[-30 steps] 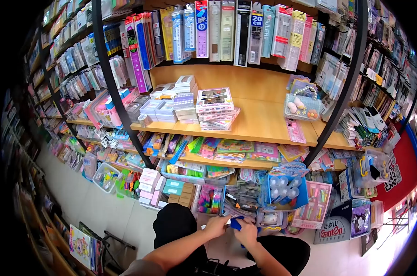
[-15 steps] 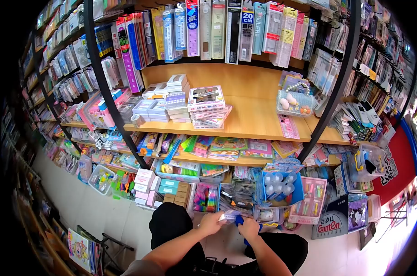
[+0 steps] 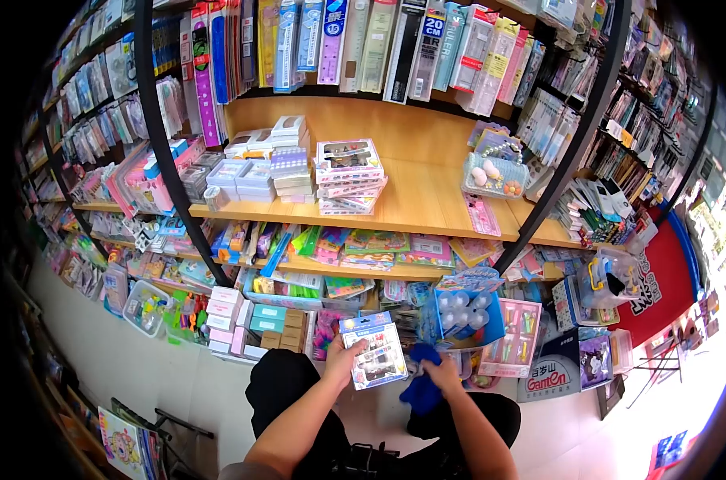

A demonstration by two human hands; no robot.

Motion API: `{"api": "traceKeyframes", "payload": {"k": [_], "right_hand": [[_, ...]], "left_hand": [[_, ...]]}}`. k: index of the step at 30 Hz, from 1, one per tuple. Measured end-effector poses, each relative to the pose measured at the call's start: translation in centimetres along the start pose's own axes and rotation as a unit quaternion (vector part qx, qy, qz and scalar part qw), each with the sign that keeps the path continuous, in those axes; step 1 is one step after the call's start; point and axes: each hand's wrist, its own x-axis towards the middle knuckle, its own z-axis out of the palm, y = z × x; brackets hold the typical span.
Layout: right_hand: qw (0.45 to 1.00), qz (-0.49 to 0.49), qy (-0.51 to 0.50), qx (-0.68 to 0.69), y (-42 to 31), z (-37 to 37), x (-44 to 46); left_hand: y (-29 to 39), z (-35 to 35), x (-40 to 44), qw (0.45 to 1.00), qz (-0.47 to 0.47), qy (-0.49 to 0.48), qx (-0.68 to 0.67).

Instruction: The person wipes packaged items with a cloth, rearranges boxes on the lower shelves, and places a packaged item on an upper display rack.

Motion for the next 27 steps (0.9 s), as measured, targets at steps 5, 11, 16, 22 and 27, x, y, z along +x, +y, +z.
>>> {"api": "traceKeyframes", "payload": {"k": [5, 11, 16, 22, 27], "right_hand": [[0.982, -0.037, 0.129, 0.134, -2.8, -5.2, 7.1], [0.988, 0.009, 0.099, 0.117, 1.4, -5.5, 12.9], [0.994, -0.057, -0.089, -0.024, 1.7, -5.8, 4.8], [0.982, -0.046, -0.177, 0.055, 2.2, -1.5, 5.6], [0.913, 0.092, -0.346, 0.194, -2.5, -0.7, 2.1]], "left_hand": [[0.2, -0.5, 0.6, 0.999, -0.005, 0.002, -0.038], [0.8, -0.6, 0.5, 0.999, -0.009, 0.022, -0.041], [-1.6, -2.0, 1.1, 0.998, -0.027, 0.050, -0.009], [-2.1, -1.7, -0.5, 0.995, -0.057, -0.034, 0.074], [-2.5, -1.2, -0.6, 0.998, -0.052, -0.034, 0.017]]}}
